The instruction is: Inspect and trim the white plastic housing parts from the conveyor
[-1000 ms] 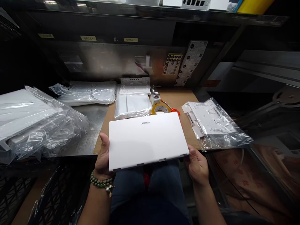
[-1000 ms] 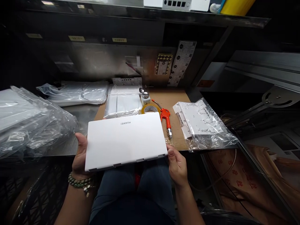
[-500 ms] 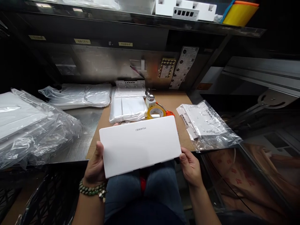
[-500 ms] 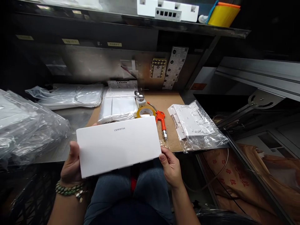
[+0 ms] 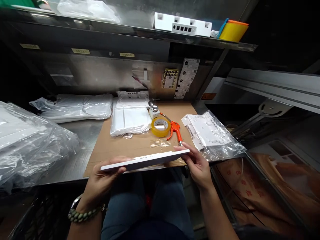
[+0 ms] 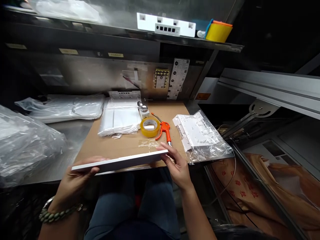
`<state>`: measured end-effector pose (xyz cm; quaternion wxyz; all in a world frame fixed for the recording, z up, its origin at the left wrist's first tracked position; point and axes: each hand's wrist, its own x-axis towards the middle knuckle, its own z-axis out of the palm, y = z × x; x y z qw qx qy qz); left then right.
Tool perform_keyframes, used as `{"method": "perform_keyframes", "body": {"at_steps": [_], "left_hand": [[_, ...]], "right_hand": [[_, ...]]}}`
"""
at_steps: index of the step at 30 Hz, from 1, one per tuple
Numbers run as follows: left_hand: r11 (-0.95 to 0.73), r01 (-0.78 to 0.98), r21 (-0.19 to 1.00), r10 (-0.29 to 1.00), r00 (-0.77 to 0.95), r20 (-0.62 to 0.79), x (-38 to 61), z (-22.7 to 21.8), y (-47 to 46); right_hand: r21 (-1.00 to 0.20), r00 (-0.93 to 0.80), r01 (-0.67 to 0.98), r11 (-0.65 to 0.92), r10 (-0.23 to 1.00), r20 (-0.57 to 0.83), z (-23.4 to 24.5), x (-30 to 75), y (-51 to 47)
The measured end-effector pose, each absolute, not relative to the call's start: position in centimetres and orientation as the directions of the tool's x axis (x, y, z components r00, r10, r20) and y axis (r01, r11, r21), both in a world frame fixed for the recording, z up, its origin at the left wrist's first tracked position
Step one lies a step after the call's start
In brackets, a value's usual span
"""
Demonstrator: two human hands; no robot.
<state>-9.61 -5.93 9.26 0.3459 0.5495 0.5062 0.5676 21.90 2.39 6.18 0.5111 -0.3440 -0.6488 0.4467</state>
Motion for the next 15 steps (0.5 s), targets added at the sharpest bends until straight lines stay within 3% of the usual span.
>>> {"method": "perform_keyframes", "body": {"at_steps": [4,15], "left_hand": [[-0.345,0.163,0.924,0.928,-0.091,0.362,-9.3,9.6,-5.8],[-0.410,0.110,0.905,0.909,-0.025,0.415,-10.0,9.1,-5.9]], "right_hand": [[-0.927,-0.264,0.010,0.376,0.895,0.360,5.8,21.9,2.5],[-0.910,-0.262,0.022,0.415,0.881,0.395,4.5,21.8,2.7]]}}
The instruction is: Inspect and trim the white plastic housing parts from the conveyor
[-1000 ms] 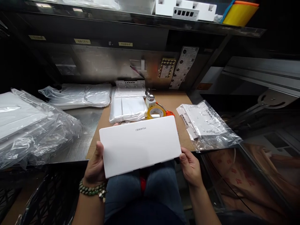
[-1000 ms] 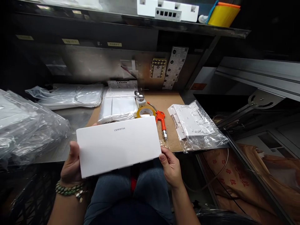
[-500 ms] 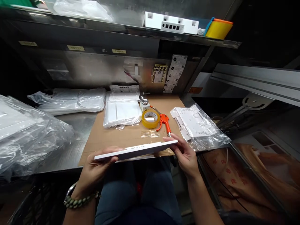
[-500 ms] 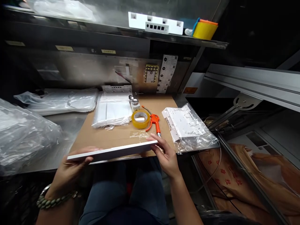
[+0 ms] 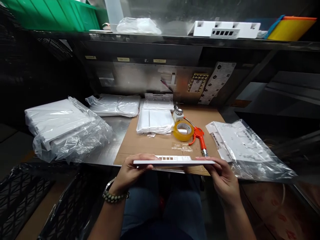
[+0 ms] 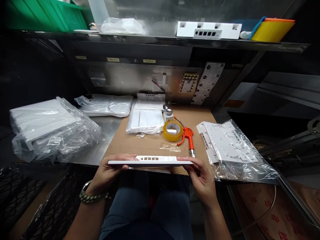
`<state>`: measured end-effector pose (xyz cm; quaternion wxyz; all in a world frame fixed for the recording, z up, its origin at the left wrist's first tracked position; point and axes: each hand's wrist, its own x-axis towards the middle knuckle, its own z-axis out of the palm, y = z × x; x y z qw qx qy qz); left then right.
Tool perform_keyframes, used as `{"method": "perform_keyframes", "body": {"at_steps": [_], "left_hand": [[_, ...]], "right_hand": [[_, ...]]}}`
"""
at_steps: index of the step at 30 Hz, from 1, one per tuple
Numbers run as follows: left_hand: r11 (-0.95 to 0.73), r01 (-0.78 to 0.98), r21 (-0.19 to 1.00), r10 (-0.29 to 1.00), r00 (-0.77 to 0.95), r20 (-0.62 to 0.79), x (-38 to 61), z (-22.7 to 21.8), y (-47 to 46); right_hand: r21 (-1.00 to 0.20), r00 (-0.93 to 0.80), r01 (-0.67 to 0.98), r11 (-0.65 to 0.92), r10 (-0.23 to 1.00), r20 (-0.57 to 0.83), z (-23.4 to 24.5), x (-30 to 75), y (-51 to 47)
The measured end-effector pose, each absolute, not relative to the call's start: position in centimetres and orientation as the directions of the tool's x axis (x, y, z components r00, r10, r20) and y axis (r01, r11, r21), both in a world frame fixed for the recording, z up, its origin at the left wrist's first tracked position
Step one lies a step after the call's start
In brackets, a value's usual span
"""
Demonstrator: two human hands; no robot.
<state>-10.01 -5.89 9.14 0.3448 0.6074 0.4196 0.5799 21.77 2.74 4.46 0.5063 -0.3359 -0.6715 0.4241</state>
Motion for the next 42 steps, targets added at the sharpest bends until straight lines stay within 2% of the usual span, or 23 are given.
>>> {"method": "perform_keyframes", "body": {"at_steps": [6,8,10,12,14,18,22,25,30,33,38,42], "left_hand": [[-0.416,0.111,0.902,0.903,-0.062,0.424,-10.6,9.0,-6.7],[-0.401,0.149,0.904,0.903,-0.103,0.418,-11.0,9.0,-7.2],[-0.396,0.212,0.894,0.882,-0.182,0.434,-11.4,9.0,-7.8],[-0.404,0.288,0.868,0.835,-0.273,0.479,-11.6,8.9,-8.3],[-0.407,0.359,0.840,0.786,-0.332,0.522,-11.8,8.8,-8.7],[-0.391,0.454,0.800,0.752,-0.343,0.562,-11.9,8.2,-9.4],[-0.368,0.493,0.788,0.667,-0.451,0.593,-12.8,7.5,-10.4],[-0.318,0.513,0.798,0.567,-0.572,0.593,-13.5,7.3,-11.0],[-0.245,0.571,0.784,0.439,-0.655,0.614,-13.5,7.4,-10.4],[-0.312,0.591,0.744,0.446,-0.600,0.664,-13.0,7.4,-9.6],[-0.412,0.651,0.638,0.462,-0.454,0.762,-12.7,7.2,-8.7],[-0.423,0.681,0.598,0.458,-0.409,0.789,-12.4,7.3,-8.4]], "right_hand": [[-0.904,-0.317,0.026,0.428,0.861,0.398,5.3,21.3,2.8],[-0.892,-0.382,0.040,0.450,0.832,0.402,6.2,21.3,3.9],[-0.864,-0.374,0.100,0.494,0.823,0.427,7.2,20.9,6.3],[-0.786,-0.319,0.309,0.535,0.837,0.445,8.1,19.8,9.9],[-0.577,-0.398,0.617,0.536,0.844,0.359,8.3,18.0,14.1],[-0.401,-0.543,0.720,0.566,0.820,0.183,7.3,13.4,20.9],[-0.302,-0.606,0.732,0.611,0.786,0.120,6.3,11.0,23.0],[-0.273,-0.605,0.738,0.617,0.785,0.136,7.0,11.2,23.4],[-0.254,-0.465,0.807,0.533,0.839,0.283,10.0,11.0,24.9],[-0.228,-0.423,0.835,0.500,0.850,0.314,11.3,9.5,25.8],[-0.197,-0.417,0.858,0.475,0.867,0.274,12.2,7.2,26.2],[-0.244,-0.399,0.851,0.465,0.875,0.274,12.8,7.0,25.8]]}}
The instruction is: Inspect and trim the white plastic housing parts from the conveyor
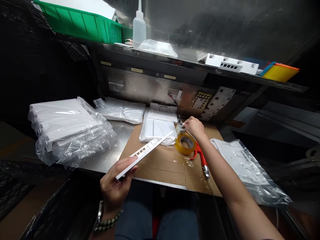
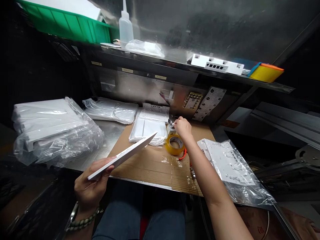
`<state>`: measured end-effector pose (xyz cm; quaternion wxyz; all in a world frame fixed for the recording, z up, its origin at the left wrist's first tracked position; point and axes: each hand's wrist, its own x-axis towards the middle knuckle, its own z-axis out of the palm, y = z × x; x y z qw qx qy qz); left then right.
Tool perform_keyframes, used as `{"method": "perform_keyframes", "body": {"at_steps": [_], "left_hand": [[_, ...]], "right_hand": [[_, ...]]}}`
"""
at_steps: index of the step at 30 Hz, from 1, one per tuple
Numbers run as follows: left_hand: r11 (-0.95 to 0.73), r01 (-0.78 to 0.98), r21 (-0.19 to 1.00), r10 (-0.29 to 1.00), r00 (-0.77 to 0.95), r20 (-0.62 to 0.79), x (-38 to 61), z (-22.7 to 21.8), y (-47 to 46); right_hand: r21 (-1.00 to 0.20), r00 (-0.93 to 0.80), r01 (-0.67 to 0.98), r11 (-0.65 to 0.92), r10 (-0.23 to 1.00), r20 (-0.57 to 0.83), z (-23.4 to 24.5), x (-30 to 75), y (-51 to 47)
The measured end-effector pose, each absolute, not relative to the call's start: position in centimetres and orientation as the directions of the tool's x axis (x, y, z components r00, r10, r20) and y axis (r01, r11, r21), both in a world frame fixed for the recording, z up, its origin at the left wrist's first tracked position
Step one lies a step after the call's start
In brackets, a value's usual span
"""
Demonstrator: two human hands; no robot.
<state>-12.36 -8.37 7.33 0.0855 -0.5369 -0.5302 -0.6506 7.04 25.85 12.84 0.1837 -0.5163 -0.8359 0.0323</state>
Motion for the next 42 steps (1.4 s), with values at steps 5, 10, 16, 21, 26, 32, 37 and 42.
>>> {"method": "perform_keyframes", "body": {"at_steps": [5,10,16,21,26,32,37,42], "left_hand": [[-0.410,0.718,0.562,0.464,-0.366,0.807,-11.7,7.3,-7.8],[-0.406,0.753,0.518,0.437,-0.338,0.834,-10.9,7.0,-7.3],[-0.405,0.765,0.501,0.470,-0.295,0.832,-10.2,6.7,-7.3],[-0.427,0.776,0.464,0.474,-0.245,0.846,-10.3,6.5,-7.4],[-0.448,0.759,0.472,0.494,-0.230,0.839,-10.3,6.5,-7.5],[-0.466,0.731,0.497,0.491,-0.254,0.834,-10.1,6.4,-7.4],[-0.502,0.624,0.599,0.512,-0.343,0.787,-10.2,6.7,-7.6],[-0.489,0.568,0.663,0.524,-0.417,0.743,-10.3,6.9,-7.4]], "right_hand": [[-0.408,-0.367,0.741,0.534,0.830,0.419,14.1,7.8,19.2],[-0.653,-0.450,0.187,0.734,0.655,0.607,14.3,6.6,6.1],[-0.583,-0.392,0.092,0.807,0.567,0.724,13.0,4.1,0.1],[-0.587,-0.409,0.126,0.800,0.581,0.704,12.5,4.6,1.5],[-0.628,-0.377,0.157,0.762,0.634,0.675,13.0,4.7,0.8],[-0.587,-0.377,0.180,0.789,0.607,0.700,12.9,5.0,1.9],[-0.638,0.045,0.368,0.677,0.672,0.739,13.5,9.0,6.6],[-0.720,0.226,0.287,0.631,0.686,0.691,14.8,11.5,6.3]]}}
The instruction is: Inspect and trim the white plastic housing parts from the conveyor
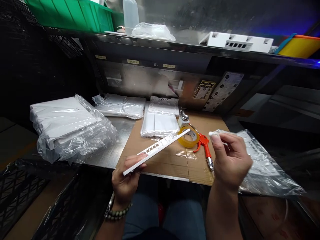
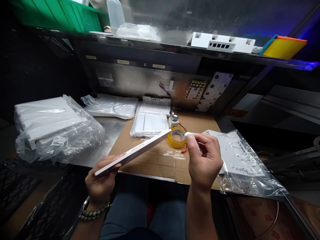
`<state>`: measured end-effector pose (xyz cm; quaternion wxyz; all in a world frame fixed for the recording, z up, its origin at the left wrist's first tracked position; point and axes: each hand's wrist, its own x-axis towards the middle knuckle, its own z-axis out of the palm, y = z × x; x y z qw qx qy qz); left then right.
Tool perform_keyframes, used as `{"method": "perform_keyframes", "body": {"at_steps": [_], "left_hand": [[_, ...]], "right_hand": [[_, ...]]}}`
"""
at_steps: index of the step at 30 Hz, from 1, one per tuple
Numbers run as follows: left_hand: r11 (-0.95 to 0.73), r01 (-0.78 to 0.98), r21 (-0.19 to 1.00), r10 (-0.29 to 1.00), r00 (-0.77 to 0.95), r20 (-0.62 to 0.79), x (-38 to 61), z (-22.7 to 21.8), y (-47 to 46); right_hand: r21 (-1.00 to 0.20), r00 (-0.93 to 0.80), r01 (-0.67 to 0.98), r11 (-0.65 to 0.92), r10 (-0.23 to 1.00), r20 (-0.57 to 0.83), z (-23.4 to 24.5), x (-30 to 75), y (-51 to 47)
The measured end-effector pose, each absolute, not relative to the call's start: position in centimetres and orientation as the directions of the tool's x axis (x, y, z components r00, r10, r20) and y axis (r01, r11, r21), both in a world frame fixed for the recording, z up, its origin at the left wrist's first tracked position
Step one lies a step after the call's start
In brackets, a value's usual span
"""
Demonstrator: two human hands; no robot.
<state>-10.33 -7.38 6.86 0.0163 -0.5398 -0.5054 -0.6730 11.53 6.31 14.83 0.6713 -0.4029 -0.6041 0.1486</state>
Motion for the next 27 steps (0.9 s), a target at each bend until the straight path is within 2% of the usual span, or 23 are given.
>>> {"method": "perform_keyframes", "body": {"at_steps": [5,9,13,18,23,27], "left_hand": [[-0.499,0.669,0.551,0.501,-0.296,0.813,-9.8,7.5,-7.0],[-0.488,0.736,0.470,0.500,-0.206,0.841,-9.5,7.9,-7.3],[-0.472,0.767,0.435,0.509,-0.165,0.844,-9.7,7.7,-7.6],[-0.480,0.792,0.377,0.455,-0.143,0.879,-9.8,7.7,-7.4],[-0.511,0.760,0.401,0.477,-0.137,0.868,-9.6,7.5,-7.2],[-0.507,0.758,0.410,0.464,-0.161,0.871,-9.5,7.2,-7.0]], "right_hand": [[-0.684,-0.136,0.280,0.673,0.734,0.666,14.5,9.2,2.6],[-0.607,-0.328,0.199,0.769,0.636,0.698,14.0,6.7,0.2],[-0.561,-0.396,0.132,0.817,0.563,0.726,13.8,6.1,-0.1],[-0.585,-0.326,0.204,0.785,0.618,0.716,13.6,6.5,0.6],[-0.543,-0.415,0.149,0.826,0.551,0.724,13.8,6.6,0.3],[-0.557,-0.392,0.207,0.804,0.590,0.706,13.7,6.8,1.2]]}}
